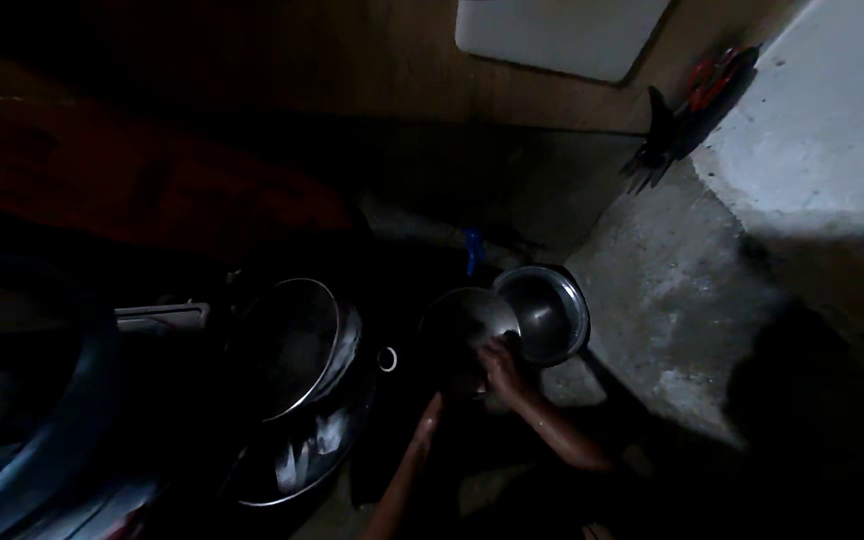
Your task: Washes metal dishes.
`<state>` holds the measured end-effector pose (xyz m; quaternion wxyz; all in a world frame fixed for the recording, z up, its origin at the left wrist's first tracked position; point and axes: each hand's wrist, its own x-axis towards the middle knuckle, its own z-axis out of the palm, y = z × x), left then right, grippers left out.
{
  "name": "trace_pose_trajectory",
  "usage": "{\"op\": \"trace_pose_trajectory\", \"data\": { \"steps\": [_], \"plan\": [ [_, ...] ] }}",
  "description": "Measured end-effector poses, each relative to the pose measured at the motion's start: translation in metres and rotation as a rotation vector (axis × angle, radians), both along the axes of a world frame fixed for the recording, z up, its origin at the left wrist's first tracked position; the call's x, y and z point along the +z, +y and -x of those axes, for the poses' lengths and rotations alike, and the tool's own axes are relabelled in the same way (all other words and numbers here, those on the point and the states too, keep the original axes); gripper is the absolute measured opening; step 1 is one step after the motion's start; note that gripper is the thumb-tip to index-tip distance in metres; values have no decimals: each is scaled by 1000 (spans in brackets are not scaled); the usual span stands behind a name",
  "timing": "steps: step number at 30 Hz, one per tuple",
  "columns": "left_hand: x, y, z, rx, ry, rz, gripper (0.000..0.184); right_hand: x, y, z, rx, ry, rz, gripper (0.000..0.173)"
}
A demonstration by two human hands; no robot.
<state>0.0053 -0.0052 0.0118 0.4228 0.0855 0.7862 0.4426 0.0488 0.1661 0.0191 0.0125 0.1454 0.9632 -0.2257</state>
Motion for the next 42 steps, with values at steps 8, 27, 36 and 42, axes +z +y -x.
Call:
{"op": "trace_pose_trajectory", "data": {
  "steps": [8, 27, 36, 42],
  "plan": [
    [-4, 8, 5, -21, 28, -80, 35, 34, 93, 54, 586, 401, -499, 17],
    [-10, 2, 4, 5, 46, -45, 35, 25, 81, 29, 354, 21, -389, 31],
    [-18, 0, 2, -5, 23, -20, 37, 12, 66, 3, 279, -68, -190, 32],
    [-10, 1, 10, -73, -56, -46, 32, 42, 86, 89, 1047, 337, -566, 17]
  ]
}}
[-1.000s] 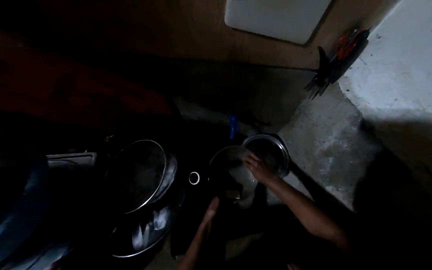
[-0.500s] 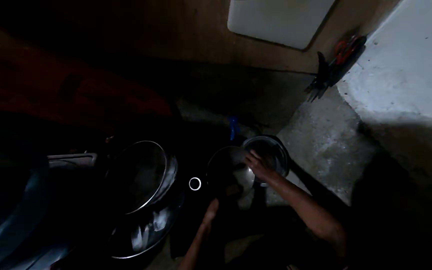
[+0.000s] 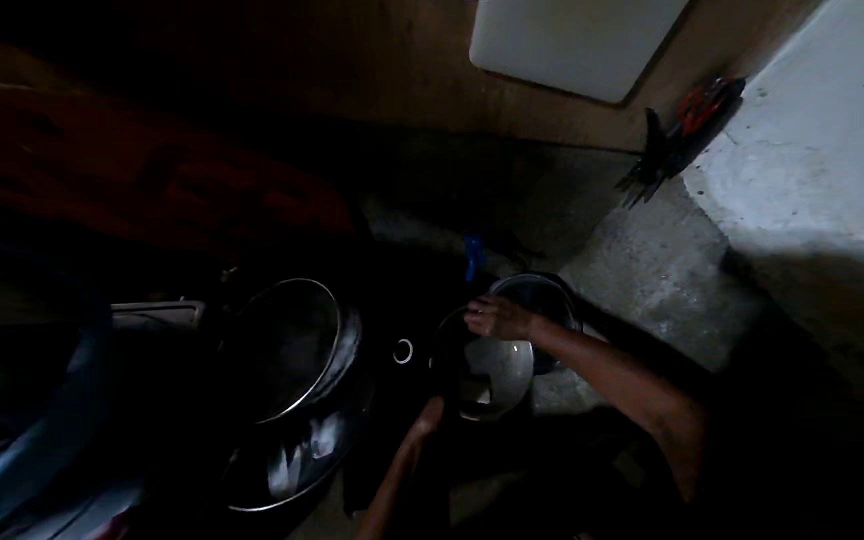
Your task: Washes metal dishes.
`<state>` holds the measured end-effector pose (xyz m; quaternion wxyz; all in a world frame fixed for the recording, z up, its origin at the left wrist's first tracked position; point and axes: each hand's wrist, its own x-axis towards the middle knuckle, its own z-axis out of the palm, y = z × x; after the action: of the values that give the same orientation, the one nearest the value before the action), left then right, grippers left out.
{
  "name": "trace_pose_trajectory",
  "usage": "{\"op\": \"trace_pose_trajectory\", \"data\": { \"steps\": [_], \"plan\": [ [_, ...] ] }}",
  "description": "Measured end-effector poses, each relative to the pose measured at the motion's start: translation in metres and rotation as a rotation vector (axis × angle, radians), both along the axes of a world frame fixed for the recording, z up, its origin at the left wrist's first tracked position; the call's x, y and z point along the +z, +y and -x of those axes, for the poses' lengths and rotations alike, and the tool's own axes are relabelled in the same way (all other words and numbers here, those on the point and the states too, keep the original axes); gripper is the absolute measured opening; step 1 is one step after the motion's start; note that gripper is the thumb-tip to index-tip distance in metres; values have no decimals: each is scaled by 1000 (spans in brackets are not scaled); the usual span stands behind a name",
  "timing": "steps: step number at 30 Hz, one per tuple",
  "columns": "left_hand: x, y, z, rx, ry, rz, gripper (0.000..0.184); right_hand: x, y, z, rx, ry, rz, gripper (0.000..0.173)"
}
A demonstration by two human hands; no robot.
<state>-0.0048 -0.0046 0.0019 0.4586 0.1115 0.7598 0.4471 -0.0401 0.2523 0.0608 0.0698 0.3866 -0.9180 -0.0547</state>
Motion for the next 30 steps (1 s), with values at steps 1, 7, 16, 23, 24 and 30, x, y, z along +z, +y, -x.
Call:
{"op": "trace_pose_trajectory", "data": {
  "steps": [1, 7, 16, 23, 24, 30],
  "plan": [
    [1, 0, 1, 13, -39, 8, 31, 4, -10, 10, 150, 10, -7, 17],
    [-3, -10, 0, 85, -66, -17, 32, 4, -3, 6, 44, -82, 40, 16],
    [26, -5, -9, 449, -214, -195, 36, -48, -63, -62, -798, -336, 663, 24],
    [1, -14, -16, 399, -157, -71, 43, 36, -55, 6, -1098, 218, 854, 40],
    [-3, -11, -16, 401, -166, -61, 43, 43, -51, 17, -1145, 245, 822, 48],
    [-16, -19, -11, 308, -155, 53, 41, 43, -30, 55, -1029, 292, 529, 47]
  ]
}}
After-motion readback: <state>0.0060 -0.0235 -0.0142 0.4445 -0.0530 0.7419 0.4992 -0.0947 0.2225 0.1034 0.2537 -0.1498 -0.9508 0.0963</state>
